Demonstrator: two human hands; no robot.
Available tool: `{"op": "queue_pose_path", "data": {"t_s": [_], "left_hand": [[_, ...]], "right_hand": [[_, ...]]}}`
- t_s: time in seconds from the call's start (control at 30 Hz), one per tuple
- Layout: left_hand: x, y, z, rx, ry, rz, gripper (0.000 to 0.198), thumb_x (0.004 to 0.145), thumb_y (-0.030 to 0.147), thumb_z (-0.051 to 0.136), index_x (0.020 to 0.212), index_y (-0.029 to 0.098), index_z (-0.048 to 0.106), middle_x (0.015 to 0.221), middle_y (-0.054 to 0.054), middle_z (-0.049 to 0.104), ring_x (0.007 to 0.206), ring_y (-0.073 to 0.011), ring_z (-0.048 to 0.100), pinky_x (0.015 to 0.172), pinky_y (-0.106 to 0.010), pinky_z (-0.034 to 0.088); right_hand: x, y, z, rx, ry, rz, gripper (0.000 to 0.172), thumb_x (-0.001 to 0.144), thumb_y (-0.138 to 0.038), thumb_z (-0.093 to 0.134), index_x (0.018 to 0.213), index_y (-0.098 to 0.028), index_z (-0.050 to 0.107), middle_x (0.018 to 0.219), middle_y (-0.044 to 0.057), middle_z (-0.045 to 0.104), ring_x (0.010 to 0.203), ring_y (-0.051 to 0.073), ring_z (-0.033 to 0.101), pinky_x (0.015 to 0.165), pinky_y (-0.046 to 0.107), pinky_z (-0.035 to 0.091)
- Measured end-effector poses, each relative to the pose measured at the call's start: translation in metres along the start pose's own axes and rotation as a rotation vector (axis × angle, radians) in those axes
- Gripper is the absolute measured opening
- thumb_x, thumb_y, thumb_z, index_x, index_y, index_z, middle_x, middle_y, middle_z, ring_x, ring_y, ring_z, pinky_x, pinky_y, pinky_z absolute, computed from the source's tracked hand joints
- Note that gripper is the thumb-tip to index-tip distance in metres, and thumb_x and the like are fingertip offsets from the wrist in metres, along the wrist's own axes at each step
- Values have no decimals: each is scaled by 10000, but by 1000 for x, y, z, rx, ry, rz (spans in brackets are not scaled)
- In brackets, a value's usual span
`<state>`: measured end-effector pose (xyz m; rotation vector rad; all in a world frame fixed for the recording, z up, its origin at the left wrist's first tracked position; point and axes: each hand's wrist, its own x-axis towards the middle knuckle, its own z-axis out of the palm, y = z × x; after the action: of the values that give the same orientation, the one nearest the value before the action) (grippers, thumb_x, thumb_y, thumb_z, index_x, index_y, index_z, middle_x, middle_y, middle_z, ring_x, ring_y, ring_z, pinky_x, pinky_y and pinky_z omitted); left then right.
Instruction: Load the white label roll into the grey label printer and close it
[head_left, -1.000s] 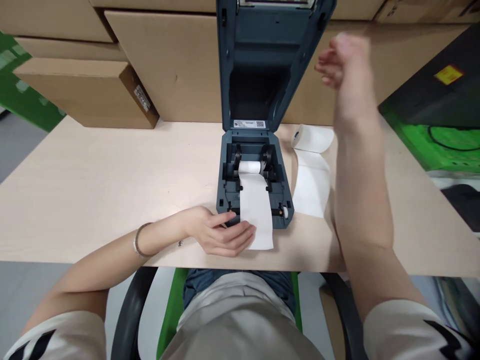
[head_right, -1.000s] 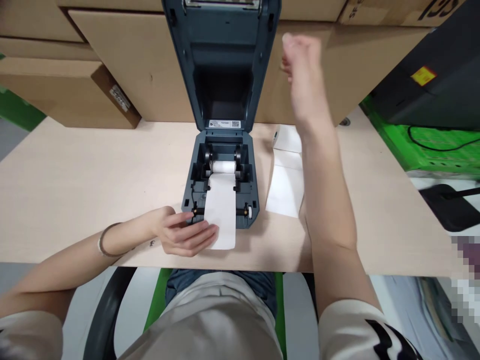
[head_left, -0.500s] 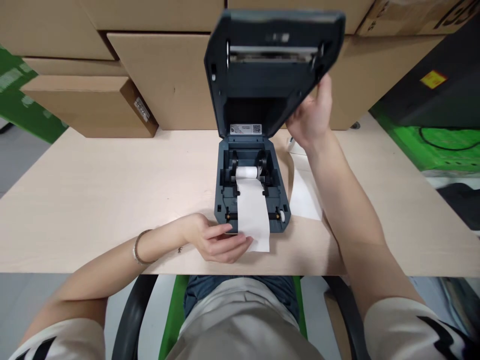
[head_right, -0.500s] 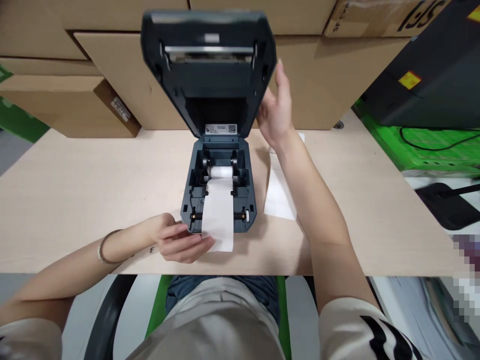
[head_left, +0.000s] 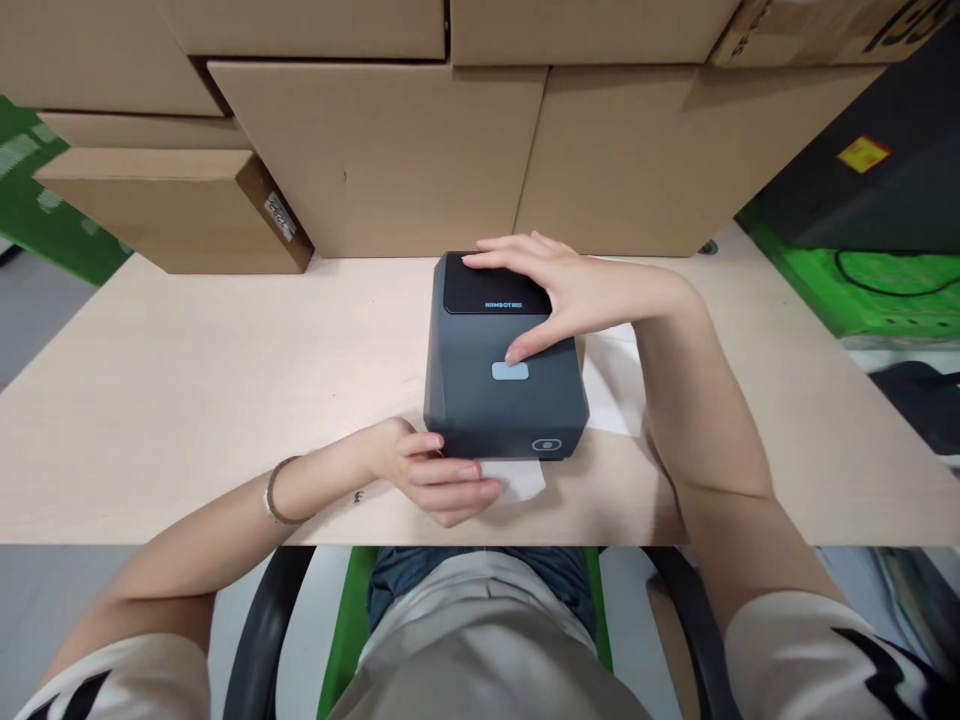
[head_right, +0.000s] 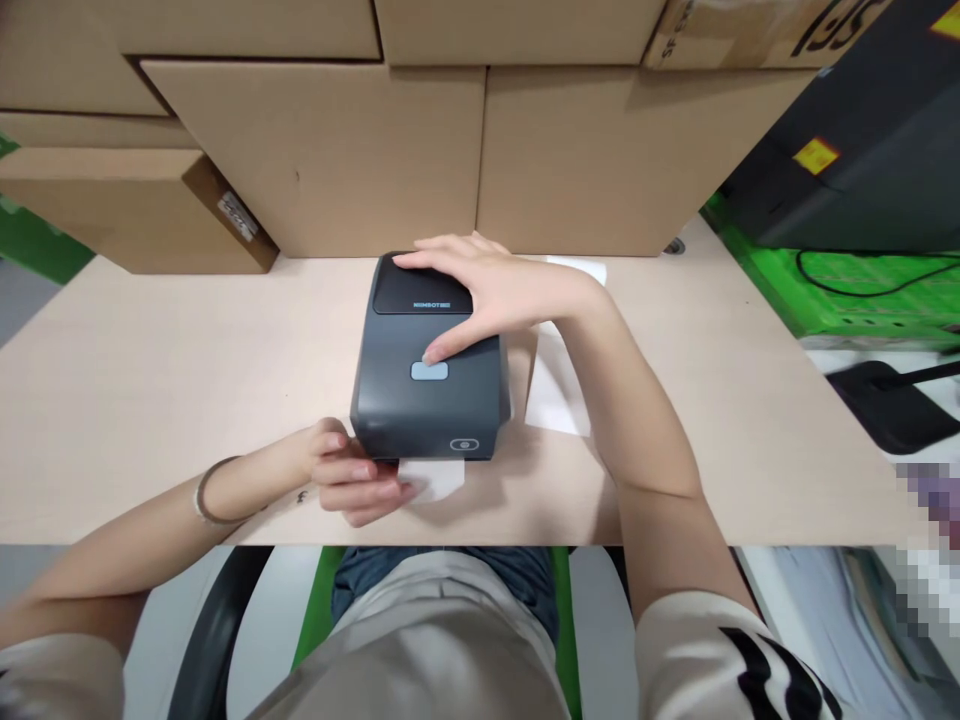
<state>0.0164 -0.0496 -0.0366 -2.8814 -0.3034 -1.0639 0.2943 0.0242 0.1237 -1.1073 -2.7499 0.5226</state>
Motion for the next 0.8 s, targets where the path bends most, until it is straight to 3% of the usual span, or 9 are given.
{"op": "queue_pose_path", "data": {"t_s": [0.07, 0.13, 0.23, 0.37, 0.8], "left_hand": [[7, 3, -9, 209, 253, 290, 208, 957, 470, 729, 1161, 504, 703, 1220, 127, 759, 1204, -147, 701, 1228, -331, 501], [15, 3, -16, 336, 346, 249, 202, 986, 526, 675, 1138, 403, 728, 1294, 45, 742, 1373, -209, 632, 1325, -440, 401], [19, -2, -20, 269, 263, 118, 431, 1011, 668, 569, 1285, 363, 701, 1320, -30, 740, 1393, -275, 634, 1250, -534, 485], [12, -10, -17, 99, 185, 93, 543, 946, 726, 647, 1426, 474, 615, 1278, 8, 754, 1272, -253, 700, 1175, -517, 567], [7, -10, -16, 221, 148, 94, 484, 967, 751, 559, 1323, 445, 677, 1158, -4, 773, 1166, -258, 749, 1089, -525, 620]], "right_hand": [[0, -1, 0, -11, -16, 2, 1040, 837, -724, 736, 1705, -346, 305, 1785, 88, 275, 1652, 398, 239, 1321, 661, 272], [0, -1, 0, -21, -32, 9, 1047, 843, -719, 734, 1712, -345, 284, 1793, 91, 254, 1658, 397, 222, 1324, 660, 266], [0, -3, 0, -36, -51, 25, 1057, 847, -699, 740, 1718, -330, 269, 1802, 101, 229, 1666, 398, 199, 1329, 655, 253], [-1, -5, 2, -41, -45, 7, 1057, 851, -719, 726, 1721, -333, 266, 1799, 110, 232, 1658, 417, 204, 1314, 676, 255], [0, -3, 0, -27, -42, 14, 1038, 849, -717, 732, 1713, -331, 305, 1799, 101, 254, 1663, 396, 228, 1328, 648, 269]]}}
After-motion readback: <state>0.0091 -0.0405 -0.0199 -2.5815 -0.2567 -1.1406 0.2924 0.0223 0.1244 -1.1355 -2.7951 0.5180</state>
